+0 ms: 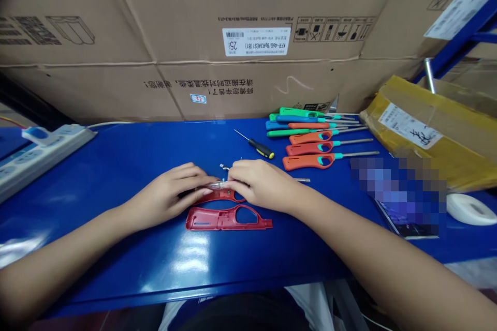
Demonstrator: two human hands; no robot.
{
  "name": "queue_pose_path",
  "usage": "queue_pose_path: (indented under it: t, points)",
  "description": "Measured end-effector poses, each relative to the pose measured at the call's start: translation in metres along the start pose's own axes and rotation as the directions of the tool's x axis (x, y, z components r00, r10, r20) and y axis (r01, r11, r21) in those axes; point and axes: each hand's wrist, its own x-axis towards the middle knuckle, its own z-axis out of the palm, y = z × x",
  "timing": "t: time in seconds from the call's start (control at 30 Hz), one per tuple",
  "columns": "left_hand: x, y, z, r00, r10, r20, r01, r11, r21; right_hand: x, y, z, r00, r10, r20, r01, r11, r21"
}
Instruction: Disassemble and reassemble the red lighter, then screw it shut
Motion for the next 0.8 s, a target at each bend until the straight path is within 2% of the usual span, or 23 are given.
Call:
queue_pose_path:
  t: [0.1,0.23,0.43,0.63,0.7,0.8]
  points:
    - [0.0,-0.004,-0.004,1.0,0.015,0.008,-0.015,1.0,0.018,0.0,0.002,-0.002,1.0,-0.01,-0.024,0.01,1.0,-0.016]
    - [0.0,-0.007,-0.009,1.0,0.004,-0.027,-0.004,1.0,0.019,-0.002,0.011,-0.008,0.997,0.054,-0.056,-0.056,0.997,-0.044]
    - [-0.001,-0.006,-0.01,0.999,-0.039,0.0,0.039,0.999,-0.033,-0.004,0.01,-0.013,0.988,0.133,0.075,-0.127,0.988,-0.088]
    - [0.0,-0.005,-0.005,0.997,-0.078,0.004,0.078,0.996,-0.048,-0.003,0.008,-0.014,0.963,0.252,-0.099,-0.266,0.949,-0.169]
    - [0.0,-0.006,-0.004,0.996,-0.09,0.003,0.09,0.994,-0.065,-0.003,0.011,-0.015,0.957,0.281,-0.075,-0.291,0.932,-0.214]
    - [0.0,-0.008,-0.004,0.993,-0.115,0.005,0.115,0.988,-0.105,-0.004,0.014,-0.016,0.96,0.28,0.017,-0.266,0.927,-0.264]
